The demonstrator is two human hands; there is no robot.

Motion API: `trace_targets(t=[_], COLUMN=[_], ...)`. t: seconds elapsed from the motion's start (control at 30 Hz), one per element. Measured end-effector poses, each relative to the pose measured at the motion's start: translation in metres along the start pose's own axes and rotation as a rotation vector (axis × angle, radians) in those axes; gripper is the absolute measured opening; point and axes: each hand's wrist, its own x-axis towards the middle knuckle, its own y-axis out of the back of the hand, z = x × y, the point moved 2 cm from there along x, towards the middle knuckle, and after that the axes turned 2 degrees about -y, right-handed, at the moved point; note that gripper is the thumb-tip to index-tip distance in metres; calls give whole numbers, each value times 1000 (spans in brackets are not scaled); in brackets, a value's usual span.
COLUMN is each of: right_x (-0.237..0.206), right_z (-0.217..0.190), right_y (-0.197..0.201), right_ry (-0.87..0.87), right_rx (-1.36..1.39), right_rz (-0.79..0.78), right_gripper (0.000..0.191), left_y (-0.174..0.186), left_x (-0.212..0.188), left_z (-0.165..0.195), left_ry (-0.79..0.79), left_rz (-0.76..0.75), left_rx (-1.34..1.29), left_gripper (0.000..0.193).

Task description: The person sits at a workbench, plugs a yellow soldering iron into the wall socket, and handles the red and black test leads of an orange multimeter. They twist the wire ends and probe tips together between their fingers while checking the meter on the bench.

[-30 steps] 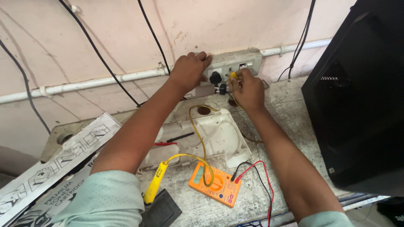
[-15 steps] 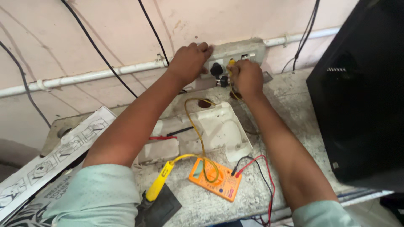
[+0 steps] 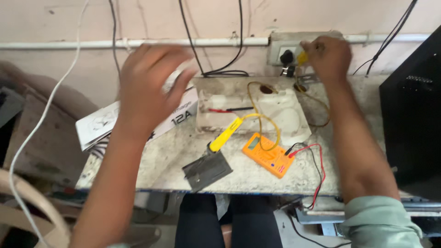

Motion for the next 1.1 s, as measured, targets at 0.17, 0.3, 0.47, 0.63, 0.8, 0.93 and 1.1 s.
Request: trace_targets(t=[0.17,0.3,0.47,0.63,0.8,0.93,1.1], right_x=[-40,-94,-143,-165,-191,-210,-223], right_z=[-45,-44,-8,14,-6,-20,-40], right_y=[46,35,31,90,151,184,203], right_ry=[-171,-189,-73,-236,-497,-534,-457], right_rx=[-125,-383,-478,-488,-547,-631,-642], right_rz=[-371,-736,-772,-752,-728,-745,-624], right_gripper=[46,69,45,45,47,38,39], left_y=[68,62,40,24,6,-10,-46], left_x=[-136,-195,-208,-197,-193,-190,-166], left_z=[49,69,97,110,97,79,56], left_ry=[391,507,505,573,649,612,591], left_rz=[155,134,-132,-408,-522,-543,-544], left_rx=[59,21,-89,-126,-187,-216,-173], left_gripper=[13,22,99,126,108,105,98])
